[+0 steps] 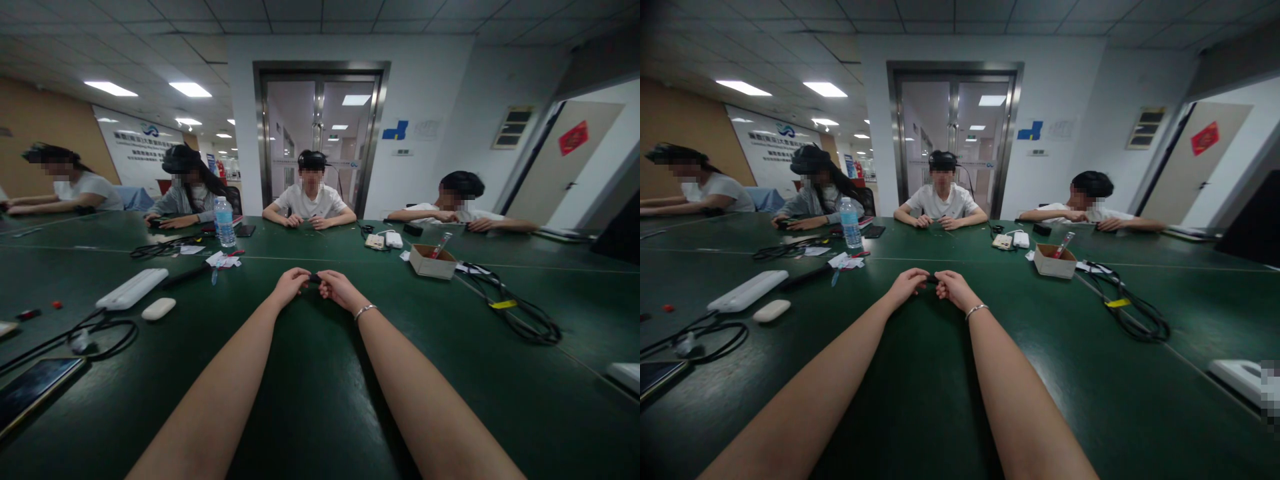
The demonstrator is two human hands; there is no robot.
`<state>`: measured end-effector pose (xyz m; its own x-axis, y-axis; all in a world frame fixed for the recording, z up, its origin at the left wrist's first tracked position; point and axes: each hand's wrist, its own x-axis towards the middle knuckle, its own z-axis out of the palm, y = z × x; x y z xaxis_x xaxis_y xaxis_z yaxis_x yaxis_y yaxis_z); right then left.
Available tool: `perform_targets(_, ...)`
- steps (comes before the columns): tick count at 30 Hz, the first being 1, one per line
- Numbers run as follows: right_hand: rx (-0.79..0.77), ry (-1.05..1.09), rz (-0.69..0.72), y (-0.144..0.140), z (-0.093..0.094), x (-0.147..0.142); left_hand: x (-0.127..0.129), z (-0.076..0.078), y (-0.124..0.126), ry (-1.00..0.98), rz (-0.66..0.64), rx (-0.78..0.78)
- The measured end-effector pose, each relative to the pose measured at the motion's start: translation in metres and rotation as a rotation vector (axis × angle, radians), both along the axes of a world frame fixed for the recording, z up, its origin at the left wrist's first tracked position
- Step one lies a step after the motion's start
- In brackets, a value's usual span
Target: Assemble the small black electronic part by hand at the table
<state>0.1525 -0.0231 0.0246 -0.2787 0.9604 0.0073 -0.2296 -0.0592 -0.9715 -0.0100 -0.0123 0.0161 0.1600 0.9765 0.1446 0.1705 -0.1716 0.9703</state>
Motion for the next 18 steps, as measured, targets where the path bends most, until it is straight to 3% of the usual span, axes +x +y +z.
perform_targets(18,0.008,0.017,0.029,-0.0017,0.0009,0.0008,0.0026,0.0036,-0.0023,0.015,-0.002,0.012)
